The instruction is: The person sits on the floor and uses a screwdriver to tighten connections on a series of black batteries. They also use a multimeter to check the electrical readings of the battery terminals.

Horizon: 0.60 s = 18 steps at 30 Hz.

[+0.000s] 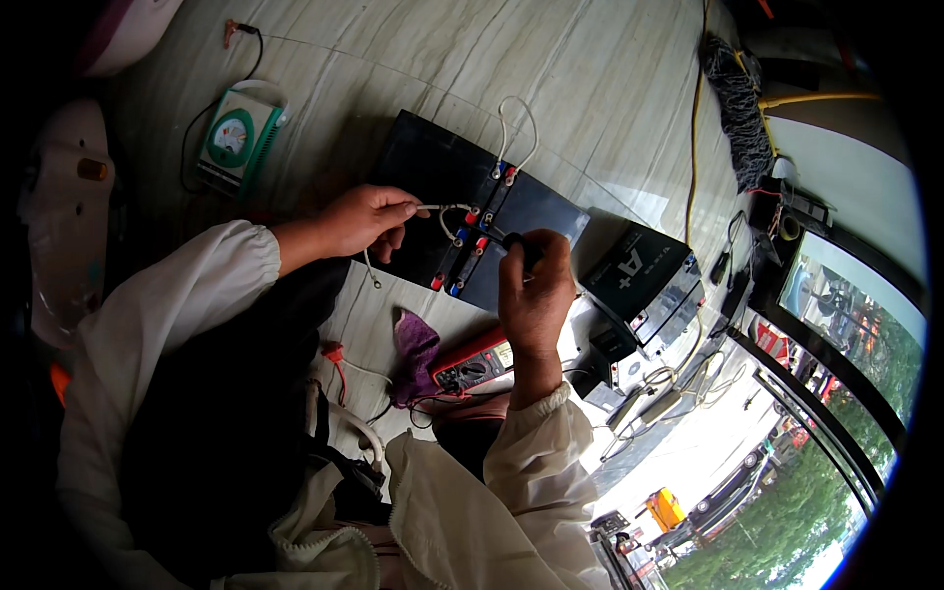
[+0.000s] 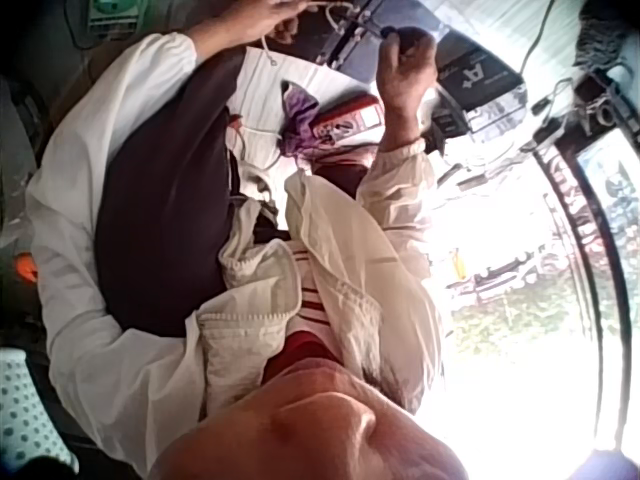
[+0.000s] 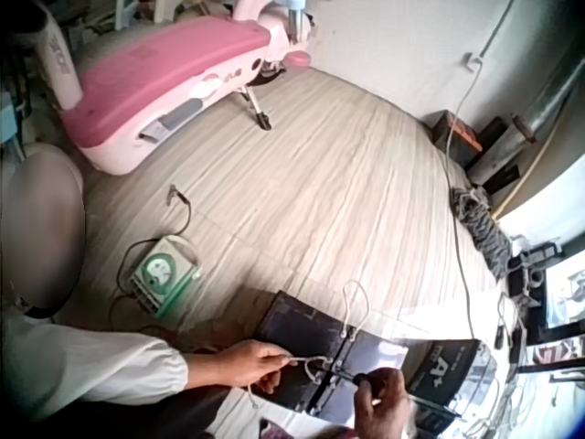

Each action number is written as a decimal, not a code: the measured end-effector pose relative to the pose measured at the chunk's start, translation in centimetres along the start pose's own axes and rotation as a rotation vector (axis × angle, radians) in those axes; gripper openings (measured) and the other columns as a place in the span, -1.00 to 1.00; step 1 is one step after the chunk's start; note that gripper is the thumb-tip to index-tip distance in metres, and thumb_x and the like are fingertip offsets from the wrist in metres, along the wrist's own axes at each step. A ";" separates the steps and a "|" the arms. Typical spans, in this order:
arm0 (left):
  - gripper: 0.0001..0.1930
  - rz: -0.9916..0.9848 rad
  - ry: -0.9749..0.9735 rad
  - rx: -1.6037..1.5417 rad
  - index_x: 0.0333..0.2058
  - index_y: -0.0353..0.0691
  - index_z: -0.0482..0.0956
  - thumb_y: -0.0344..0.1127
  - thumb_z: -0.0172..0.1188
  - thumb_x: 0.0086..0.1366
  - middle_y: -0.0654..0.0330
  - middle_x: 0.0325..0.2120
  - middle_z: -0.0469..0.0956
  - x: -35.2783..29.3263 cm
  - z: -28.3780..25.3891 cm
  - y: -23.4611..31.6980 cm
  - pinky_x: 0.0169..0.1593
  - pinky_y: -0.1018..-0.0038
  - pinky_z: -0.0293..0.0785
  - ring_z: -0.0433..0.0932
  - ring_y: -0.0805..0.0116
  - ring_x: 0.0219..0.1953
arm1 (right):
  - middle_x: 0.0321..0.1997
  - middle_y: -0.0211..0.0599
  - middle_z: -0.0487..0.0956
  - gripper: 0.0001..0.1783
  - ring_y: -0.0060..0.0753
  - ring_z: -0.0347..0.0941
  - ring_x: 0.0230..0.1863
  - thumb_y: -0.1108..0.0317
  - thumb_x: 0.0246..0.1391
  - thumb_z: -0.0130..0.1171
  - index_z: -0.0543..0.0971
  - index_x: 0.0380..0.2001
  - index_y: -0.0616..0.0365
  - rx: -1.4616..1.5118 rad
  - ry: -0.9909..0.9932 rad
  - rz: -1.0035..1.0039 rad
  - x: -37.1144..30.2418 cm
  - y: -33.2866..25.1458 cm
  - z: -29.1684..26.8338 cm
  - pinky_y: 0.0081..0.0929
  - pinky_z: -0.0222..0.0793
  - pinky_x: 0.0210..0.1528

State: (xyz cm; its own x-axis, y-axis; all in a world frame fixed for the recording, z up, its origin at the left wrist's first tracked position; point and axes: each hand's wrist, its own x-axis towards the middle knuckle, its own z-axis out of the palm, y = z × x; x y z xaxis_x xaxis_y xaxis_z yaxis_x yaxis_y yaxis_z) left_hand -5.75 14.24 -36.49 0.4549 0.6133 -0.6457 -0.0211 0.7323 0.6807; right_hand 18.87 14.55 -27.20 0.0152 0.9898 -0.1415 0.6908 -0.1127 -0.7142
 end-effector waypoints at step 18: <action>-0.73 0.054 -0.010 -0.009 -0.11 -0.27 0.56 -0.21 -0.04 0.55 0.31 -0.63 0.42 0.3 0.0 -0.6 -0.61 0.62 0.16 0.22 0.63 -0.69 | -0.31 -0.13 0.64 -0.81 -0.42 0.59 -0.33 0.44 0.16 0.19 0.49 -0.17 0.24 -0.034 0.008 0.039 -2.0 0.5 -0.7 -0.48 0.51 -0.25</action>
State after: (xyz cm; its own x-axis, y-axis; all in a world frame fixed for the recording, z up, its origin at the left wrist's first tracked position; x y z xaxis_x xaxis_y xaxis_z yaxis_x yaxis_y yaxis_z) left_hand -5.59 14.03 -37.08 0.4619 0.6489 -0.6047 -0.0541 0.7011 0.7110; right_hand 19.67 12.60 -26.78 0.0480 0.9854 -0.1635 0.7139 -0.1483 -0.6843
